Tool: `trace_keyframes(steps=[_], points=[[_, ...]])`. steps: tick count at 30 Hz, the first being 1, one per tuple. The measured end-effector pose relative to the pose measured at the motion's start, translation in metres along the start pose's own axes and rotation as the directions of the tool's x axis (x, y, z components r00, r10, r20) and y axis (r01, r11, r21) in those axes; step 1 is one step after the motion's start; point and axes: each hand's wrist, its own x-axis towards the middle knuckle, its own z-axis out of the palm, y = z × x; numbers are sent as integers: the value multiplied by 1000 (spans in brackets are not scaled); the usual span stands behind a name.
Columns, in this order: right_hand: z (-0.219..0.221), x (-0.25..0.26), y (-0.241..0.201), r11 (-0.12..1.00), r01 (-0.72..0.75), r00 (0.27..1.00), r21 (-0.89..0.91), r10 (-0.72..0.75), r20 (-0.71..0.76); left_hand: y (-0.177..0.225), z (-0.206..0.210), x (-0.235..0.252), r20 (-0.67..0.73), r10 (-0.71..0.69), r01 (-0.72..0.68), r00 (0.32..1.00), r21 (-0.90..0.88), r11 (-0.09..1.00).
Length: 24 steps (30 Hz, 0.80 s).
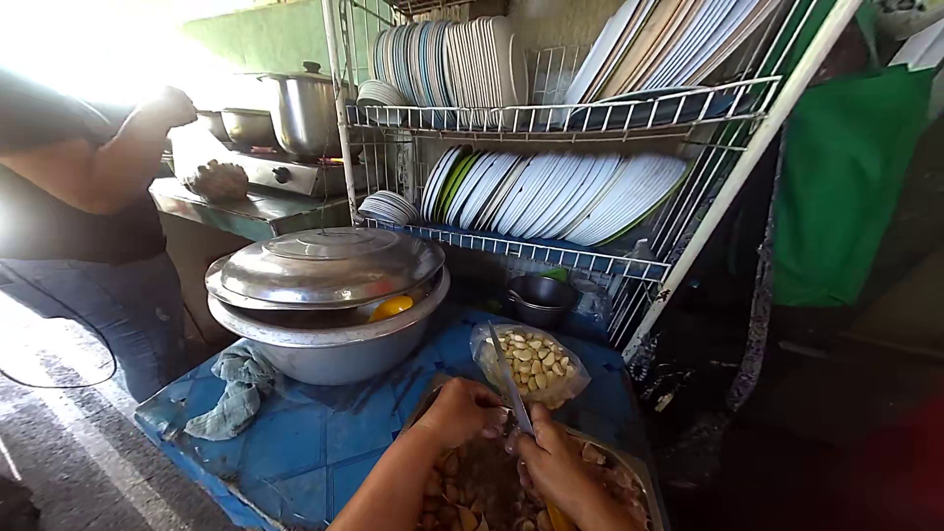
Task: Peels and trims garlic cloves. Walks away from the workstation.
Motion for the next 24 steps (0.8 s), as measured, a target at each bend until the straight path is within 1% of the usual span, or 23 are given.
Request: trace_keyframes(steps=[2,4,7,9,11,16,21,24], points=[[0,0,0,1000,18,1000,19,-18,-26,1,0,0,-11,-58,56,998,-153,987],[1,0,1,998,44,998,39,-43,-49,-1,0,1,-41,-85,71,996,-269,961],[4,0,3,992,116,989,56,-111,-95,0,3,3,-58,-122,81,991,-465,882],[5,0,5,985,160,981,65,-150,-125,2,5,3,-52,-146,93,988,-556,826],[6,0,5,981,184,974,67,-173,-146,5,7,2,-60,-169,102,984,-588,803],[8,0,6,977,210,967,35,-203,-152,4,10,3,-70,-202,132,977,-548,826],[8,0,5,980,198,968,3,-195,-155,7,13,2,-71,-233,144,970,-604,784],[7,-1,3,984,178,971,-6,-177,-159,8,15,3,-102,-250,137,963,-612,779]])
